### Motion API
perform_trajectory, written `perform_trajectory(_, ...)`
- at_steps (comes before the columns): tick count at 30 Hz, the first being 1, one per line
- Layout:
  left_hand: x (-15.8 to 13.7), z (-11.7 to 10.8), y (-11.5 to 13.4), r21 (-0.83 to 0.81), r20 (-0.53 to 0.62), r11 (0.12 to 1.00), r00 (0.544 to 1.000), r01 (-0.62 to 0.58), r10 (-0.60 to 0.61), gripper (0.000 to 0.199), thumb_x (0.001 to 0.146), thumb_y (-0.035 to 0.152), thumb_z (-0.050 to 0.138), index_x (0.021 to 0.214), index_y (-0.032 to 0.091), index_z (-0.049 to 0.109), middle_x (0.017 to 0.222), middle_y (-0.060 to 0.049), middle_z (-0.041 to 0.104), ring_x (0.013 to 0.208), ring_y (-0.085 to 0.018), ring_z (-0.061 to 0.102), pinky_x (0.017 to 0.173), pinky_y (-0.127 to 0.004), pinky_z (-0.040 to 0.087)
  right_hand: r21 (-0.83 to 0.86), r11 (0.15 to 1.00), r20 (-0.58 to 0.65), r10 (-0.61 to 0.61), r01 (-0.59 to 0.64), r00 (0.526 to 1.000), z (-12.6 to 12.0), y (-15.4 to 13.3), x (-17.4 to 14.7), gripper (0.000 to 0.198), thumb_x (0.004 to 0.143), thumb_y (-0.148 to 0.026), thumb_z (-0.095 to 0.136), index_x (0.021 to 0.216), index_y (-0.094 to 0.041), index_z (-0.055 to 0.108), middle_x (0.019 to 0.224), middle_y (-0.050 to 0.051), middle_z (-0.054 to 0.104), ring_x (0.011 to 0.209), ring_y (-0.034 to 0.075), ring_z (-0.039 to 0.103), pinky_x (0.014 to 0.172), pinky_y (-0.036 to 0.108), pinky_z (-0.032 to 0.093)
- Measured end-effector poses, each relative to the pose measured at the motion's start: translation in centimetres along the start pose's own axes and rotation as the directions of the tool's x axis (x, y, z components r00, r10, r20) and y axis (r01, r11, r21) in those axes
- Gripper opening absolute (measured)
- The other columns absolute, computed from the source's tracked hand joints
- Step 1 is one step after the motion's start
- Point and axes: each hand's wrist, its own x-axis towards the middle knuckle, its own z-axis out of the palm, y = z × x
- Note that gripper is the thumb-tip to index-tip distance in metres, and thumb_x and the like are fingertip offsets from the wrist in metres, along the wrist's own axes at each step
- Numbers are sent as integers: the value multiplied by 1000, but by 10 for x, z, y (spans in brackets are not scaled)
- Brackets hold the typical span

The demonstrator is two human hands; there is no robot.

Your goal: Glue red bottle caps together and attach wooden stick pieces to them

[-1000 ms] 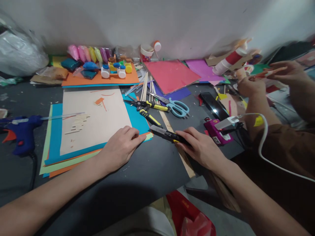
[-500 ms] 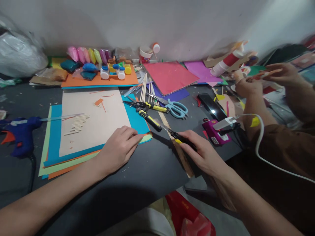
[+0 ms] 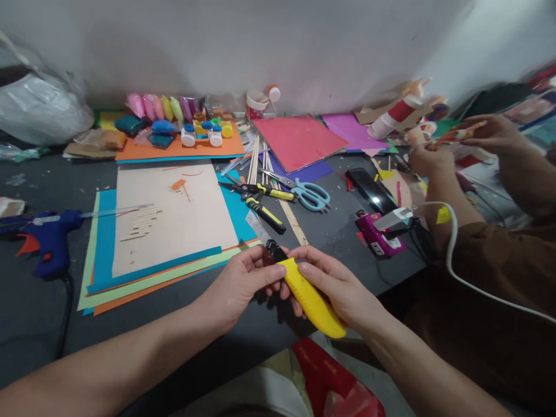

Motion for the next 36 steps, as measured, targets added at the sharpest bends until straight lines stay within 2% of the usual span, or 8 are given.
perform_trajectory(3, 3, 0, -5, -90, -60, 996, 998, 14, -20, 24, 74, 32, 79, 84, 16, 63, 63, 3, 61, 57, -8, 54, 59, -21, 41, -458, 883, -91, -159, 101, 983, 0, 5, -6, 45, 85, -44, 69, 119, -23, 48, 98, 7, 69, 79, 20, 69, 67, 31, 55)
perform_trajectory(5, 3, 1, -5, -87, -73, 996, 997, 11, -17, 25, 71, 32, 80, 81, 15, 64, 62, 3, 60, 56, -8, 53, 59, -22, 41, -763, 624, -70, -339, 168, 938, -1, 8, -10, 52, 83, -35, 73, 127, -24, 48, 112, 10, 67, 95, 25, 67, 81, 39, 54)
perform_trajectory(9, 2, 4, -4, -31, -57, 999, 998, 30, -31, 26, 71, 33, 79, 79, 14, 64, 59, 3, 59, 55, -9, 51, 60, -22, 42, -927, 276, 66, -543, 252, 837, -3, 11, -14, 34, 95, -26, 53, 129, -21, 52, 110, 13, 66, 96, 25, 65, 83, 40, 53)
perform_trajectory(11, 1, 4, -4, -26, -64, 999, 998, 27, -28, 27, 71, 33, 80, 83, 15, 65, 63, 3, 60, 58, -9, 52, 60, -22, 42, -895, 356, 39, -538, 269, 842, -2, 9, -15, 26, 97, -28, 50, 120, -20, 58, 98, 10, 68, 90, 23, 65, 80, 36, 52)
perform_trajectory(15, 0, 1, -3, 40, -68, 999, 998, 7, -5, 33, 72, 35, 80, 95, 15, 66, 68, 2, 60, 61, -9, 51, 60, -22, 39, -491, 859, -97, -221, 146, 971, 4, 5, -17, 28, 100, -41, 46, 92, -20, 61, 70, 1, 61, 58, 13, 55, 53, 23, 44)
perform_trajectory(17, -1, -1, -3, 81, -66, 997, 998, 5, 0, 35, 73, 37, 79, 97, 14, 66, 69, 2, 59, 62, -9, 50, 60, -22, 38, -231, 967, -70, -125, 106, 990, 6, 4, -15, 28, 100, -44, 47, 95, -19, 59, 74, 2, 64, 52, 9, 51, 47, 20, 38)
perform_trajectory(22, -4, -2, -3, 131, -87, 991, 996, 40, -29, 33, 74, 41, 76, 91, 15, 66, 69, 2, 59, 60, -10, 49, 60, -24, 38, 4, 996, -62, -84, 85, 995, 6, 7, -8, 29, 94, -48, 57, 98, -19, 57, 72, -1, 61, 49, 7, 48, 46, 18, 34)
perform_trajectory(36, -12, -10, -7, 191, -123, 976, 989, 101, -78, 29, 79, 40, 67, 92, 14, 65, 67, 2, 56, 60, -11, 50, 60, -25, 39, -257, 963, -112, -109, 77, 988, 0, 8, -5, 38, 95, -52, 55, 81, -17, 55, 59, -4, 48, 48, 7, 38, 46, 21, 28)
